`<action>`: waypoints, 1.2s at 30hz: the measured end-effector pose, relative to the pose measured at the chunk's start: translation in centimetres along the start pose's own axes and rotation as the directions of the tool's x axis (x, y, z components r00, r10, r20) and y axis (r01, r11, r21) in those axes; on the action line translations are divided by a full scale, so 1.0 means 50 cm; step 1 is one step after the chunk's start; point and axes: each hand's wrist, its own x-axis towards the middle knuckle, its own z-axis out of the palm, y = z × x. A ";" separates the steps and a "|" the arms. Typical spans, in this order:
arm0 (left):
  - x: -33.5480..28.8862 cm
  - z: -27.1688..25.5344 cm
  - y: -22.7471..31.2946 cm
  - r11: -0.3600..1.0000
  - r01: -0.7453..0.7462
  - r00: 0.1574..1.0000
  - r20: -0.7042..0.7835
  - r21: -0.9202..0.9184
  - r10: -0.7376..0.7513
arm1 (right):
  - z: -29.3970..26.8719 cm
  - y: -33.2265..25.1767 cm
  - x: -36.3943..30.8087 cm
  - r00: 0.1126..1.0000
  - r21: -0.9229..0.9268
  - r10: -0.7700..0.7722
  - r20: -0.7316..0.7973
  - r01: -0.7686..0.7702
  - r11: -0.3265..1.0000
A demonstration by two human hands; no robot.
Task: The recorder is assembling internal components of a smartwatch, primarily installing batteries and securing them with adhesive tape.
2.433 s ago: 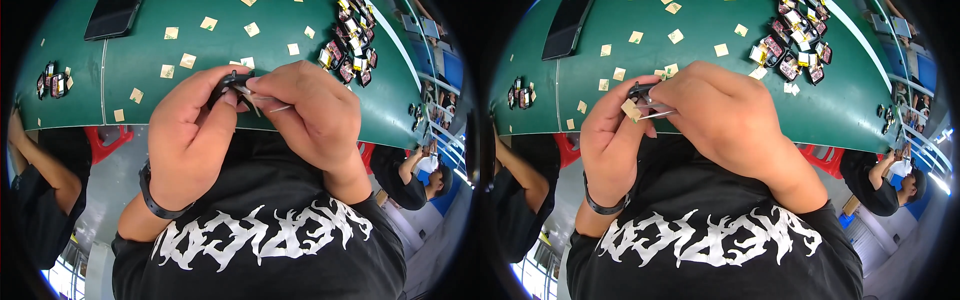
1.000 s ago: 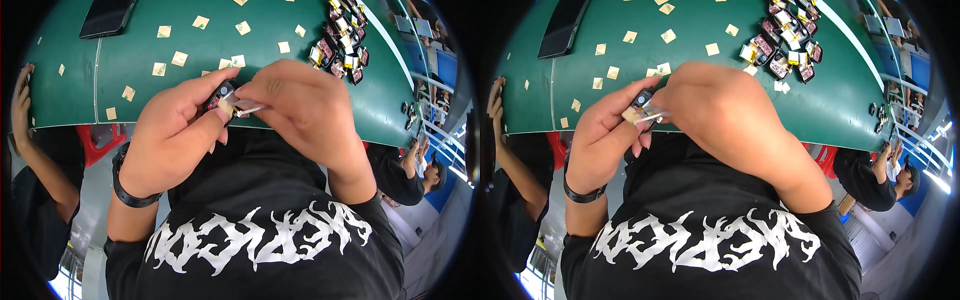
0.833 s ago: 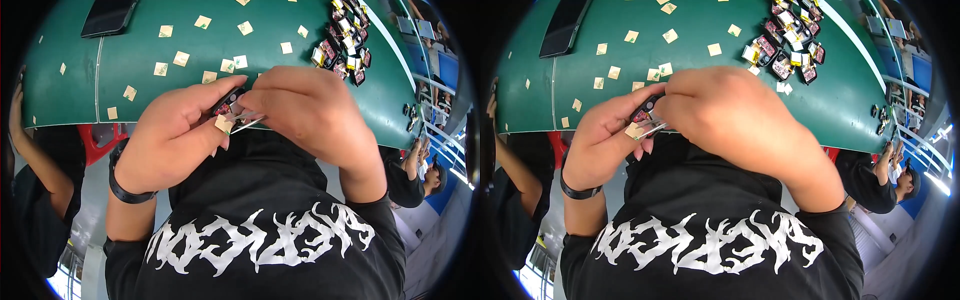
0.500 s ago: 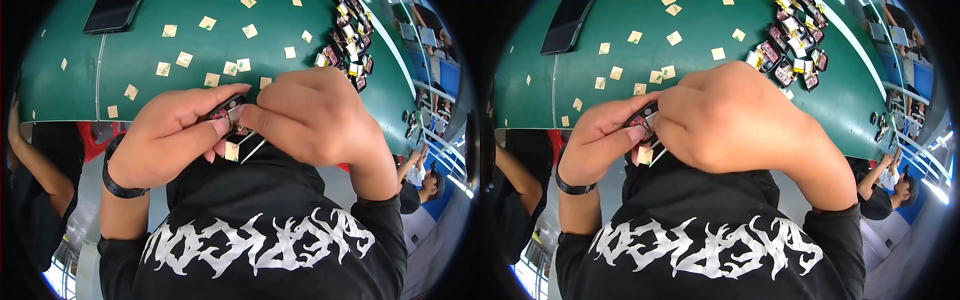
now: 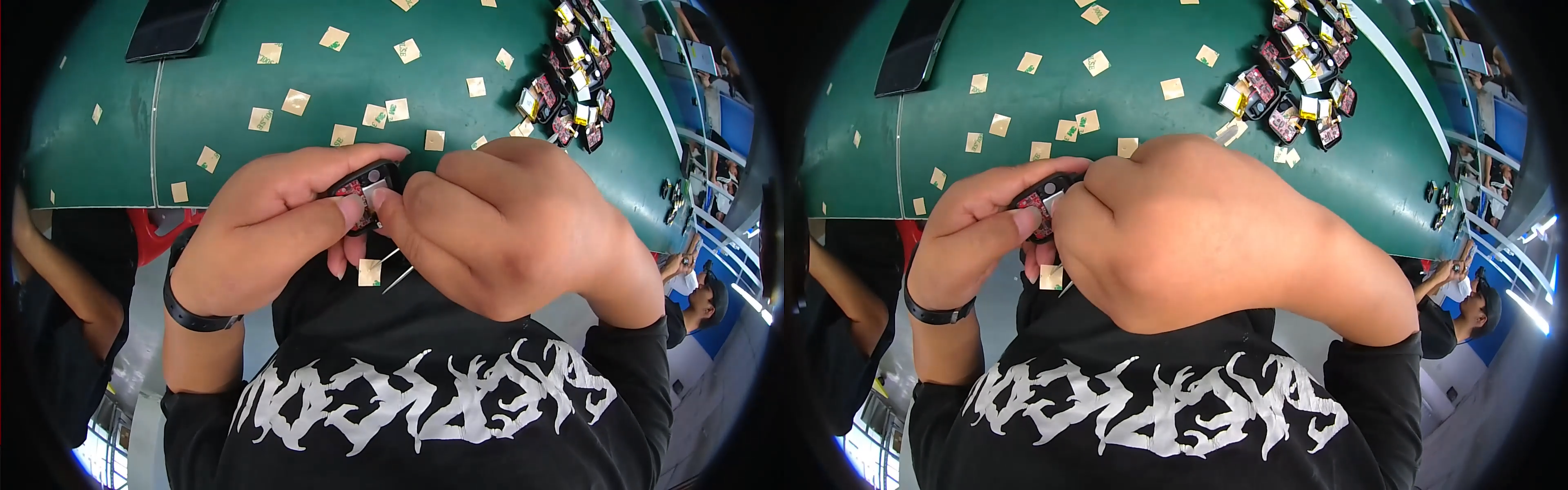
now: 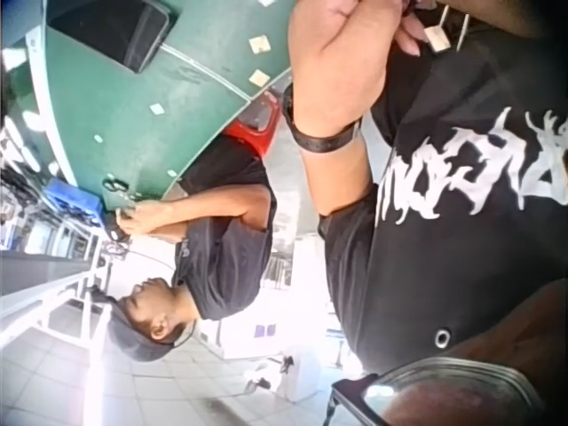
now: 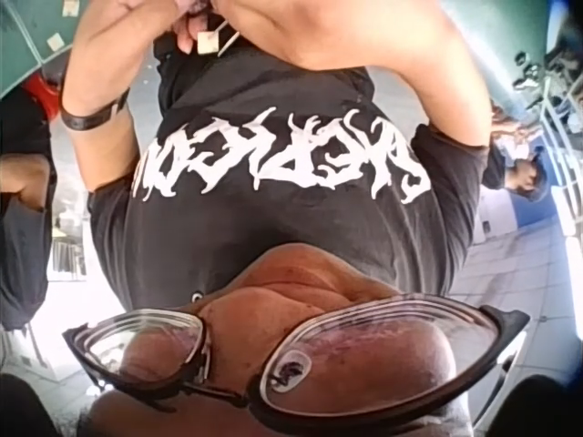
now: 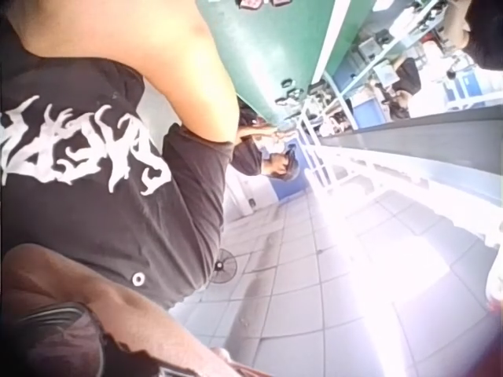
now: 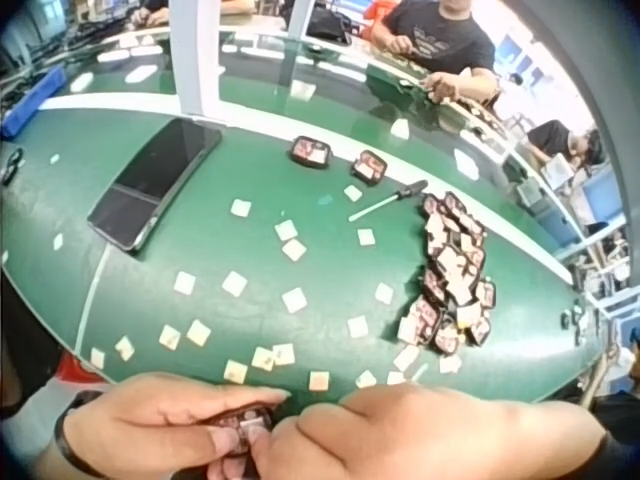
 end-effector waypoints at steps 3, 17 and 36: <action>-0.002 0.001 0.002 1.000 0.006 1.000 -0.021 -0.023 -0.006 | -0.006 -0.002 0.005 0.996 0.097 0.086 0.029 -0.088 0.991; -0.005 -0.003 0.006 0.999 0.020 1.000 -0.010 -0.040 -0.021 | -0.027 0.027 -0.025 0.989 0.080 0.137 0.064 -0.142 0.987; -0.009 0.055 -0.002 0.989 -0.144 0.928 -0.343 0.029 0.145 | 0.034 -0.080 -0.002 0.554 0.847 0.772 0.310 -0.530 0.041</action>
